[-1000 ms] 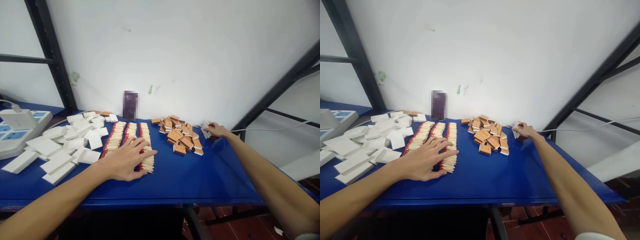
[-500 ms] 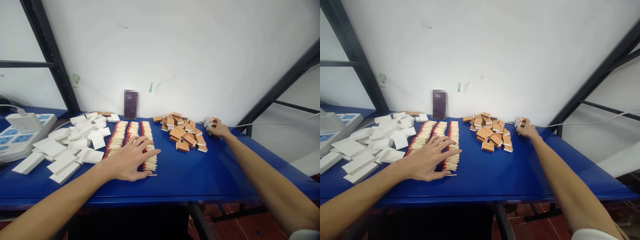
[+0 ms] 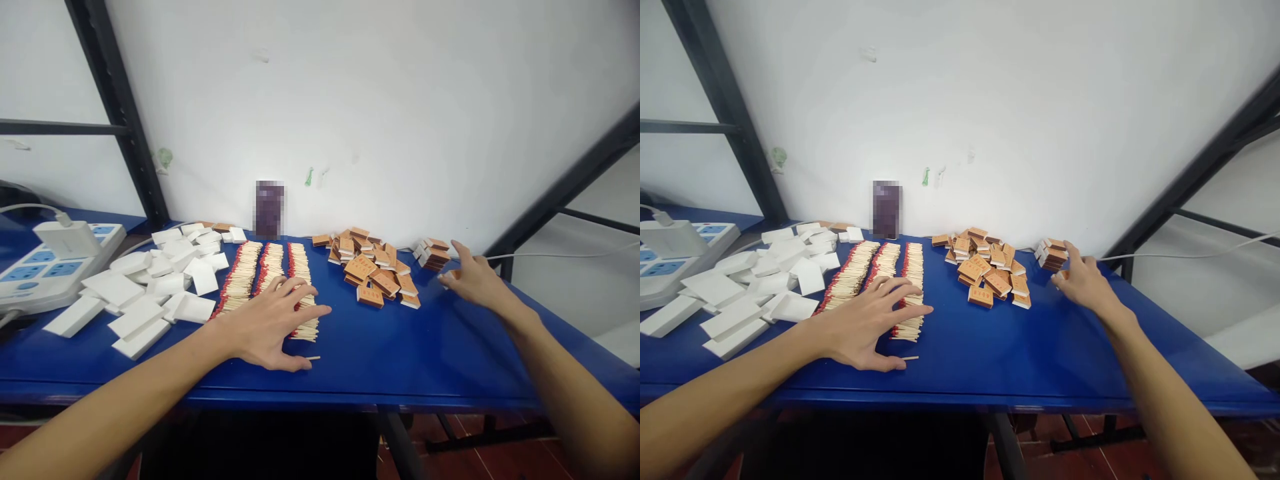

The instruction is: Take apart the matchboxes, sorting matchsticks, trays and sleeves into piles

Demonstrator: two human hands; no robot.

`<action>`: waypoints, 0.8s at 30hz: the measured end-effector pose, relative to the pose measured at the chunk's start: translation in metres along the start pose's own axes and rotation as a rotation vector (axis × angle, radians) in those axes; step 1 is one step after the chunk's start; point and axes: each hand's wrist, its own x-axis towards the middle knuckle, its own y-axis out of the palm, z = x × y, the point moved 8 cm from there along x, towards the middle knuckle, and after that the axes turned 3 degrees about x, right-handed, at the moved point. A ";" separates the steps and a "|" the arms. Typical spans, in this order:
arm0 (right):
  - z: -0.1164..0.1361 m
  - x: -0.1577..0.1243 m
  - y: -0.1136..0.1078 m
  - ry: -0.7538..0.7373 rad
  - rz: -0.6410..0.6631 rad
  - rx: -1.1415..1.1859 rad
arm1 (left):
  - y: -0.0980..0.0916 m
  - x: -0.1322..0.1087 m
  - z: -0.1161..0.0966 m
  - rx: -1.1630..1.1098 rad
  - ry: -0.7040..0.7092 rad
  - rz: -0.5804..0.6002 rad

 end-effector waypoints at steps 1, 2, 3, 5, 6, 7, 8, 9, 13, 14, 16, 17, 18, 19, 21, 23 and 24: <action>0.023 -0.011 -0.002 -0.035 0.066 0.013 | 0.000 0.000 0.000 0.005 0.000 -0.003; 0.051 -0.022 -0.005 -0.089 0.106 0.049 | 0.000 0.001 -0.001 0.016 0.001 -0.010; 0.082 -0.032 -0.005 -0.153 0.161 0.109 | 0.000 0.001 -0.001 0.031 0.004 -0.019; 0.141 -0.051 0.001 -0.260 0.300 0.211 | -0.003 0.001 0.000 0.064 0.008 -0.040; 0.167 -0.057 0.007 -0.299 0.358 0.236 | -0.004 0.002 0.000 0.079 0.010 -0.050; 0.187 -0.061 0.013 -0.322 0.398 0.252 | -0.005 0.002 0.001 0.092 0.011 -0.059; 0.204 -0.062 0.019 -0.346 0.430 0.259 | -0.007 0.002 0.002 0.103 0.012 -0.072; 0.217 -0.061 0.025 -0.372 0.460 0.257 | -0.008 0.001 0.002 0.108 0.013 -0.086; 0.238 -0.050 0.044 -0.430 0.556 0.231 | -0.012 0.000 0.001 0.095 0.036 -0.135; 0.239 -0.047 0.045 -0.434 0.574 0.230 | -0.013 0.000 0.001 0.091 0.041 -0.146; 0.237 -0.040 0.042 -0.426 0.579 0.237 | -0.014 0.000 0.000 0.092 0.044 -0.167; 0.236 -0.037 0.039 -0.421 0.568 0.245 | -0.015 0.000 0.000 0.094 0.042 -0.175; 0.234 -0.035 0.035 -0.419 0.555 0.256 | -0.016 0.000 0.000 0.097 0.040 -0.183; 0.233 -0.033 0.033 -0.422 0.546 0.269 | -0.017 0.000 0.000 0.098 0.037 -0.190; 0.232 -0.032 0.032 -0.442 0.547 0.297 | -0.019 0.001 0.000 0.098 0.028 -0.203; 0.232 -0.031 0.032 -0.457 0.543 0.317 | -0.021 0.001 0.001 0.098 0.015 -0.210; 0.232 -0.030 0.030 -0.457 0.519 0.329 | -0.021 0.001 0.002 0.098 0.007 -0.214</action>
